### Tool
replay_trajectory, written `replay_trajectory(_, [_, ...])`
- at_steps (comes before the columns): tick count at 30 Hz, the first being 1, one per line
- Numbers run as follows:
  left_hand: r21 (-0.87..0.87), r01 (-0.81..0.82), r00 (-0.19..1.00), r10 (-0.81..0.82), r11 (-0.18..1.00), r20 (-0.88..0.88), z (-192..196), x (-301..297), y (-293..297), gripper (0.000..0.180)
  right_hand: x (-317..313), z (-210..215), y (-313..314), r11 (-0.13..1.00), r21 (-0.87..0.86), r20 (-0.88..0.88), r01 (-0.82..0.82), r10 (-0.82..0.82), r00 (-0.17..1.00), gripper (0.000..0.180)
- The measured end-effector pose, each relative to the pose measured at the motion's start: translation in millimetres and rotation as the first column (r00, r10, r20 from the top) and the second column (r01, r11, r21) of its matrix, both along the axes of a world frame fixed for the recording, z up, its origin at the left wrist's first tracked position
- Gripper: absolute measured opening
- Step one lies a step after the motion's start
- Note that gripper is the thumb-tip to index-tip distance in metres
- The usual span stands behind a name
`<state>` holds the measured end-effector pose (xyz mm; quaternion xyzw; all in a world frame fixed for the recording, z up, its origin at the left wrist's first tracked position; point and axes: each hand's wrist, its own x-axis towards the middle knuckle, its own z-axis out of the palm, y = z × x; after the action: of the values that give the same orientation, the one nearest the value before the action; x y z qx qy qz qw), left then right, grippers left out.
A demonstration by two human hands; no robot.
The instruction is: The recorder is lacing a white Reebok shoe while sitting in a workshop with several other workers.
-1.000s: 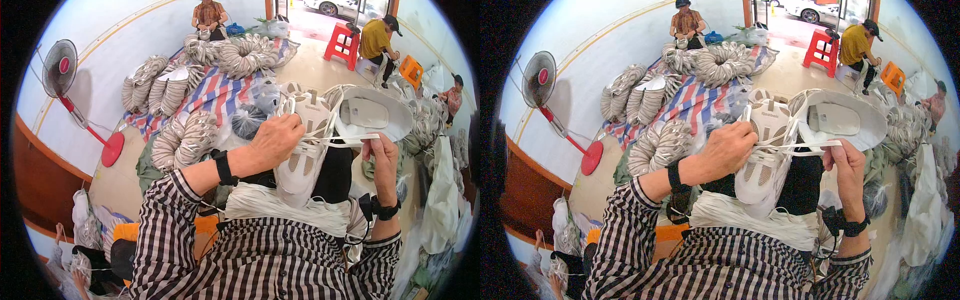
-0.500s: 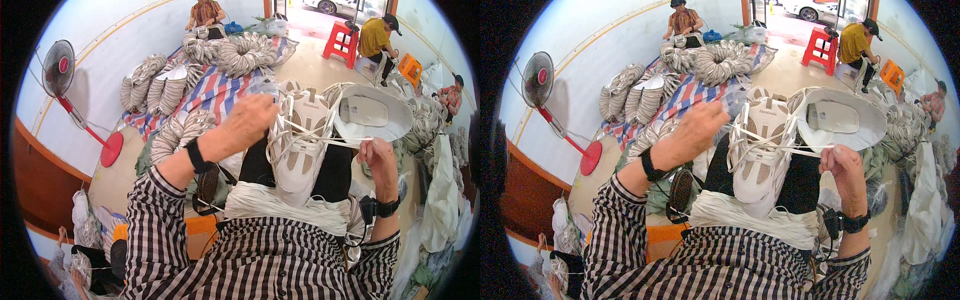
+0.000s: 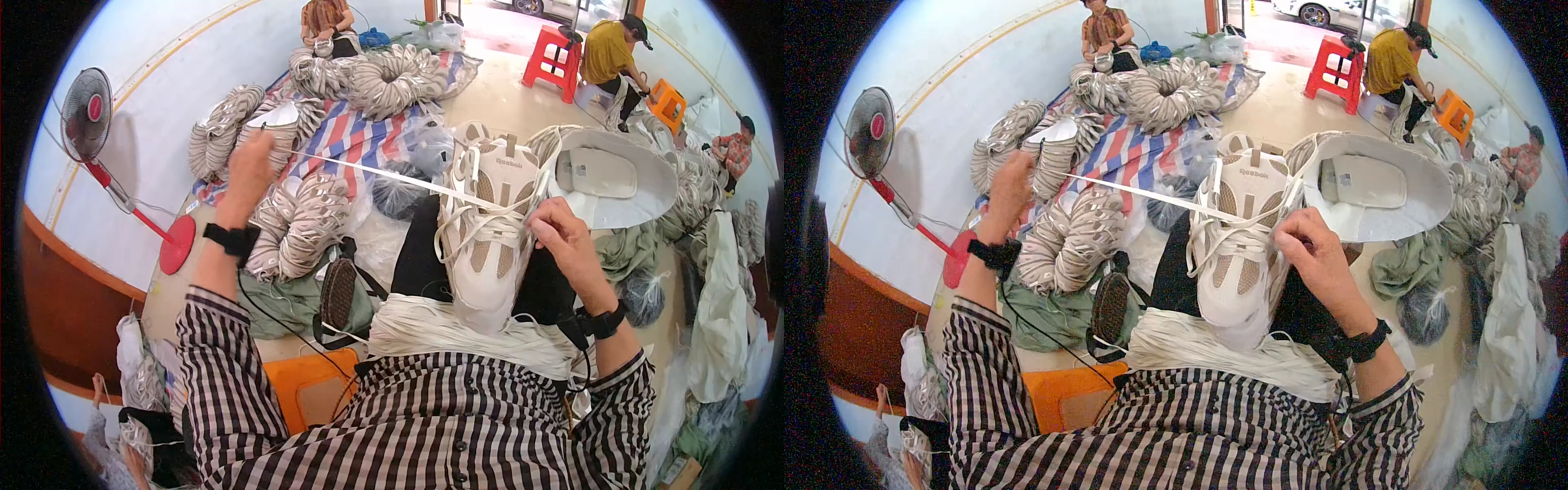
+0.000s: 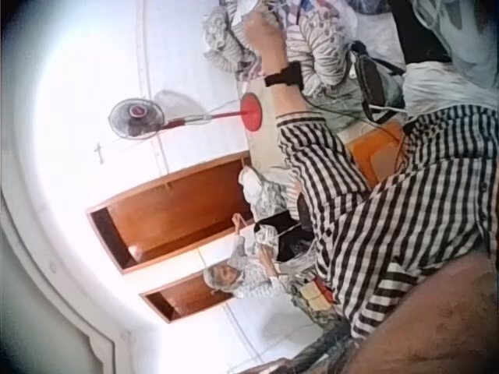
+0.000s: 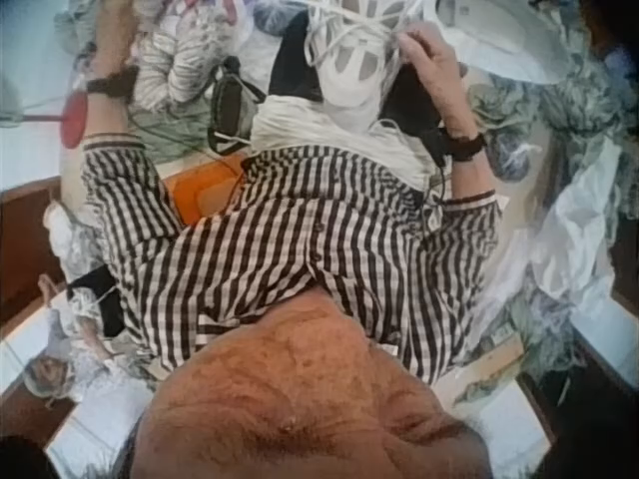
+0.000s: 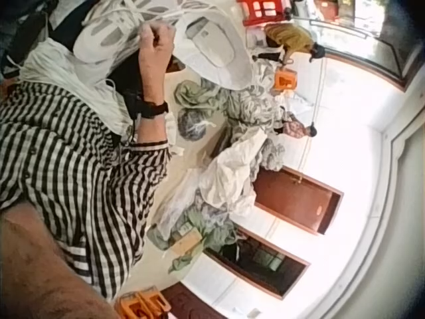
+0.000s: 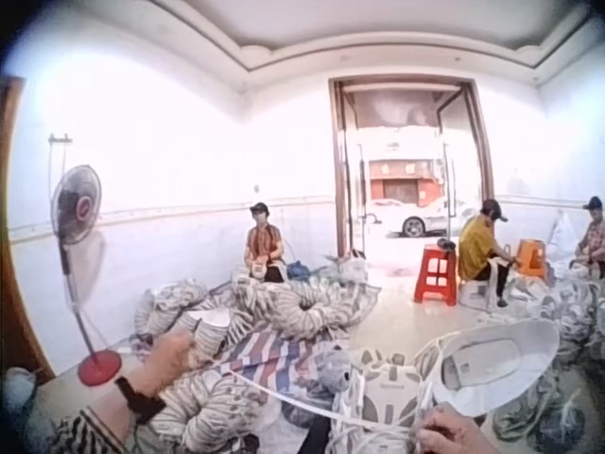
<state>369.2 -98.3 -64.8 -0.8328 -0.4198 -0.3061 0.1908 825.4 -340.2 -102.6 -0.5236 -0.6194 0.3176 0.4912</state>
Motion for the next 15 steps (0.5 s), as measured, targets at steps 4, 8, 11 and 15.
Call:
replay_trajectory(4, [-0.115,-0.06,0.998,0.055,0.992,-0.04,-31,-11,32,0.011,-7,-8,0,0.999,0.042,0.044,0.003,-0.004,0.999,0.023])
replay_trajectory(8, [-0.267,-0.035,0.981,-0.019,0.963,-0.195,-75,45,23,0.01,-8,-4,-4,0.997,-0.049,-0.125,0.058,-0.064,0.99,0.022])
replay_trajectory(11, [-0.201,0.201,0.98,-0.198,0.959,0.034,-75,90,-8,0.011,-8,6,-8,0.987,-0.003,-0.096,0.158,-0.157,0.983,0.02])
replay_trajectory(15, [-0.162,0.597,0.756,-0.483,0.786,0.442,-52,157,-79,0.013,-11,21,-1,0.911,0.39,0.312,0.134,-0.267,0.912,0.021])
